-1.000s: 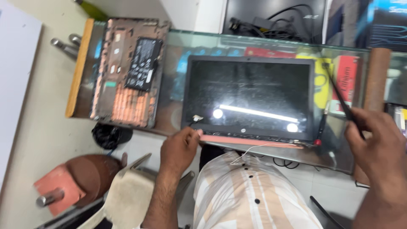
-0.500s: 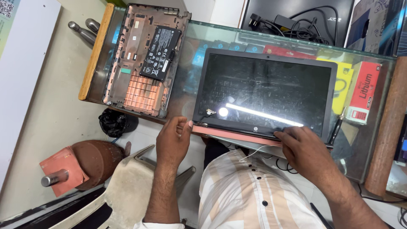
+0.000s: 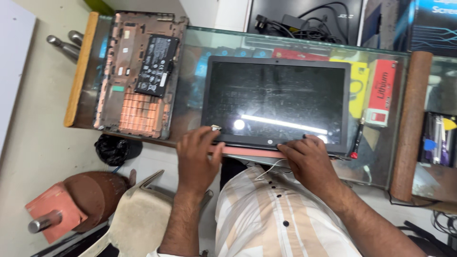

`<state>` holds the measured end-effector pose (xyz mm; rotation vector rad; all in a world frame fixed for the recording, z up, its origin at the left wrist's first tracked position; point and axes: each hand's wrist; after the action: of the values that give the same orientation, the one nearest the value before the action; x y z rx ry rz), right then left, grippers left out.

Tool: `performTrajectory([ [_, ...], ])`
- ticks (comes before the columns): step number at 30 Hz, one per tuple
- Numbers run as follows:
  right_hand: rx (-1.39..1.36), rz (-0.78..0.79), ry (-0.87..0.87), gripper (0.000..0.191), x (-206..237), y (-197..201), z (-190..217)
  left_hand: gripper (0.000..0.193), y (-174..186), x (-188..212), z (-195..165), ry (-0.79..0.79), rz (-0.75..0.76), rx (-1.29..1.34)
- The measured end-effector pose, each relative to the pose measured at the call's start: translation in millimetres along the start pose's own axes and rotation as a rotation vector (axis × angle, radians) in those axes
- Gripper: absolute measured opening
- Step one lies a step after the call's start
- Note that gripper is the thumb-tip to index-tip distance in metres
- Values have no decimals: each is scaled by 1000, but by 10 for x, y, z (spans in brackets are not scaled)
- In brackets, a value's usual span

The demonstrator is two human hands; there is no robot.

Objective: The person works on a disassembled laptop at a glass workbench. They use a screwdriver on the screen bezel, pry along the frame, lift and reposition the screen panel, then open the laptop base and manipulate components and cables on the exposed motherboard.

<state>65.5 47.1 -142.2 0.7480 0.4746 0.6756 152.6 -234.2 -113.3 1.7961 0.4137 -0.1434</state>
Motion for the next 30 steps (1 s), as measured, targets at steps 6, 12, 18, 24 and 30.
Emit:
performTrajectory([
  [6, 24, -69, 49, 46, 68, -95, 41, 26, -282, -46, -533, -297, 249, 139],
  [12, -155, -146, 167, 34, 424, -67, 64, 28, -454, -120, -562, -341, 296, 87],
  [18, -183, -302, -24, 31, 835, 12, -124, 25, -480, -148, -564, -329, 361, 68],
  [24, -268, -551, -383, 13, 1062, -23, -284, 25, -459, -172, -551, -372, 333, 64],
  [30, -301, -551, -300, 14, 1108, -237, -340, 25, -455, -208, -571, -378, 402, 43],
])
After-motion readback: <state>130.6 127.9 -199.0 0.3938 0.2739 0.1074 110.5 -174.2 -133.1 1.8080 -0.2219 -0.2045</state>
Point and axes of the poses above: each hand's wrist, its own x-axis away from the middle knuckle, its own y-axis out of the back of the hand, z = x × y, and after that the axes turned 12 degrees about -x, right-handed
